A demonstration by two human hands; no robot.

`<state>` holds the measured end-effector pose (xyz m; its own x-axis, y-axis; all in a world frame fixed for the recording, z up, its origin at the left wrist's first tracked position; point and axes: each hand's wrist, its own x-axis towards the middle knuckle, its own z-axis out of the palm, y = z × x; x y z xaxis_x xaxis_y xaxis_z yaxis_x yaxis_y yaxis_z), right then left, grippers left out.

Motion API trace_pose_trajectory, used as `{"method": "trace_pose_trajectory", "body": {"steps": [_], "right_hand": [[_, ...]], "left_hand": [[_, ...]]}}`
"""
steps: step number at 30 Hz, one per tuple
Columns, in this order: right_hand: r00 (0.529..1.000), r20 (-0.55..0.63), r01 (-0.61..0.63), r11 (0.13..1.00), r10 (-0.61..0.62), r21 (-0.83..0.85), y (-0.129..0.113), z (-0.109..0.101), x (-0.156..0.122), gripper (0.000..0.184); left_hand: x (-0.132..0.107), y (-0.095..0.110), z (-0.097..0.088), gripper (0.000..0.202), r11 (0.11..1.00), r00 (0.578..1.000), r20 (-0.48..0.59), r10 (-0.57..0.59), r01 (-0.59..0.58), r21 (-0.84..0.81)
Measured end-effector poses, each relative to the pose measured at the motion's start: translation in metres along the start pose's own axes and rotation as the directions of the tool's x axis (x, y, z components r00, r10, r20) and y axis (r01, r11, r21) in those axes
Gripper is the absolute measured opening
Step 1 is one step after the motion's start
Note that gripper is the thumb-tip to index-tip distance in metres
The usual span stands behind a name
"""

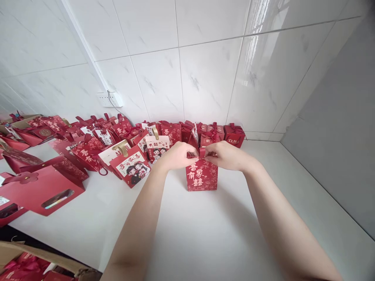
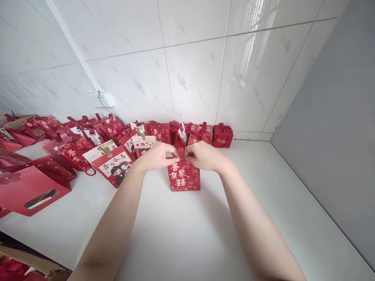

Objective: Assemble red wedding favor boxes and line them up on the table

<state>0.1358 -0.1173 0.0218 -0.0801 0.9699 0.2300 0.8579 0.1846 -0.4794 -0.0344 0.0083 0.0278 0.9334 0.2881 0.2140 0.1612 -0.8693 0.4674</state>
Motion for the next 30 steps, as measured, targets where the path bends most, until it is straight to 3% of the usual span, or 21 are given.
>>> {"method": "trace_pose_trajectory", "body": {"steps": [12, 17, 19, 22, 26, 30], "right_hand": [[0.998, 0.006, 0.060, 0.998, -0.060, 0.022, 0.008, 0.004, 0.004, 0.017], [1.000, 0.001, 0.030, 0.999, -0.030, 0.039, 0.009, 0.001, 0.003, 0.009], [1.000, 0.010, 0.005, 0.994, -0.006, 0.105, 0.006, -0.003, 0.001, 0.022], [1.000, -0.008, 0.007, 0.987, -0.005, 0.162, 0.001, -0.010, -0.005, 0.046], [0.998, -0.041, 0.048, 0.987, -0.042, 0.153, -0.006, -0.014, -0.009, 0.040], [0.996, -0.059, 0.079, 0.989, -0.072, 0.126, -0.014, -0.008, -0.007, 0.017]], "left_hand": [[0.004, -0.010, 0.009, 0.011, 0.998, 0.998, -0.062, -0.020, 0.016, -0.068], [-0.001, -0.013, -0.005, 0.017, 0.991, 0.998, 0.053, -0.037, 0.044, -0.125], [-0.005, -0.012, -0.013, 0.021, 0.987, 0.992, 0.112, -0.051, 0.067, -0.147], [-0.010, -0.007, -0.020, 0.027, 0.984, 0.993, 0.106, -0.058, 0.074, -0.161], [-0.009, 0.000, -0.013, 0.029, 0.996, 0.996, 0.064, -0.055, 0.060, -0.072], [0.000, 0.001, 0.006, 0.035, 0.997, 0.999, 0.008, -0.049, 0.049, 0.051]]}}
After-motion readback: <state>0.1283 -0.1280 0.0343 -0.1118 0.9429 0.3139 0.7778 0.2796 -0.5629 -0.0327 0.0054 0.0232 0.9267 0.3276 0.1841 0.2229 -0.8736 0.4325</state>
